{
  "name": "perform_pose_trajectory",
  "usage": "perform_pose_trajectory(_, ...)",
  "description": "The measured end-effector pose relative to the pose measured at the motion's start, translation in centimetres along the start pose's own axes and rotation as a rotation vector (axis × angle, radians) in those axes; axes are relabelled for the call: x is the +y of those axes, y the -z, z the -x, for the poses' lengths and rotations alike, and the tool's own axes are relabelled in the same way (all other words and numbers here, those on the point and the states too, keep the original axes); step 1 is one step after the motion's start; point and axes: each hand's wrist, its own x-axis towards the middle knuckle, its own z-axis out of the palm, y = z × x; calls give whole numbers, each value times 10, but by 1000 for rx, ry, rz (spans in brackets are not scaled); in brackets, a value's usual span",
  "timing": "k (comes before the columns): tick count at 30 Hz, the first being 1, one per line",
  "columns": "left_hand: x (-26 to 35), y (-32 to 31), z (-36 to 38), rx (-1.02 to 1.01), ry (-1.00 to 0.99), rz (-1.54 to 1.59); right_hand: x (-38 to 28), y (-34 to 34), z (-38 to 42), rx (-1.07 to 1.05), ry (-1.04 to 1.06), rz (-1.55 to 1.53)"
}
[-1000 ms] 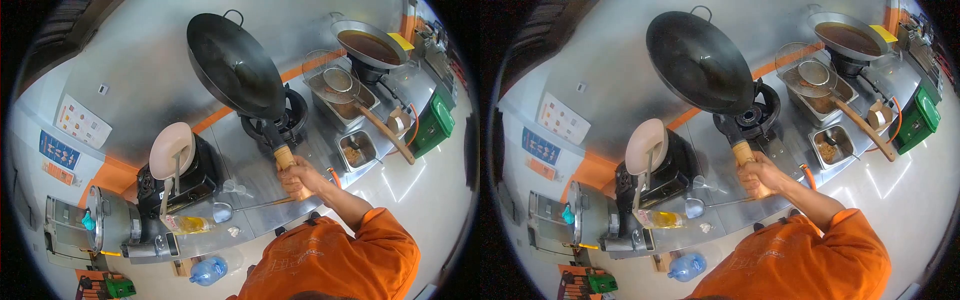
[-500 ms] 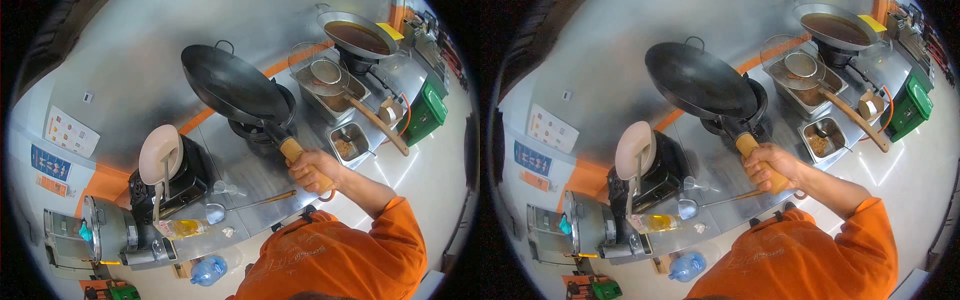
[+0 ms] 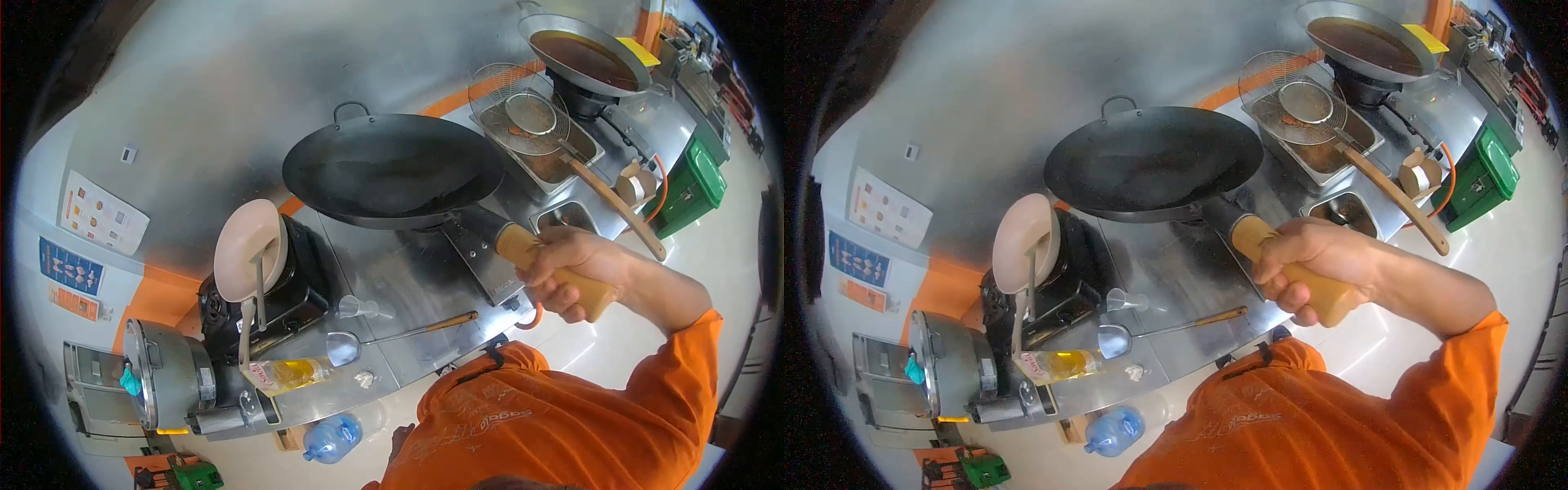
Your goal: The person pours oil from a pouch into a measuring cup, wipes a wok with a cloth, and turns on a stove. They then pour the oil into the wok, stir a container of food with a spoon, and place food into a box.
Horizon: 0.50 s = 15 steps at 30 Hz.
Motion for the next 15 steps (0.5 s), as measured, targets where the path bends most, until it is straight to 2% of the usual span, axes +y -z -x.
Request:
perform_pose_trajectory(2,0,-1,0,-24,53,80,-6,-3,8,24,-11,42)
perform_pose_trajectory(4,-22,-13,-26,-81,-25,-208,-13,-4,14,81,-61,18)
perform_pose_trajectory(5,-17,-12,-20,-89,-23,-205,-15,-3,16,103,-63,78)
perform_pose_trajectory(7,-2,-14,-11,60,105,67,-22,-11,23,156,-82,80)
perform_pose_trajectory(10,-32,-33,-51,88,39,-90,-31,-18,29,228,-111,79)
perform_pose_trajectory(11,-25,-30,-48,74,84,-59,-34,-18,30,246,-121,83)
perform_pose_trajectory(14,-25,-26,-56,5,59,-45,-43,-25,31,331,-123,100)
perform_pose_trajectory(15,-17,-20,-51,2,63,-38,-45,-19,30,294,-126,67)
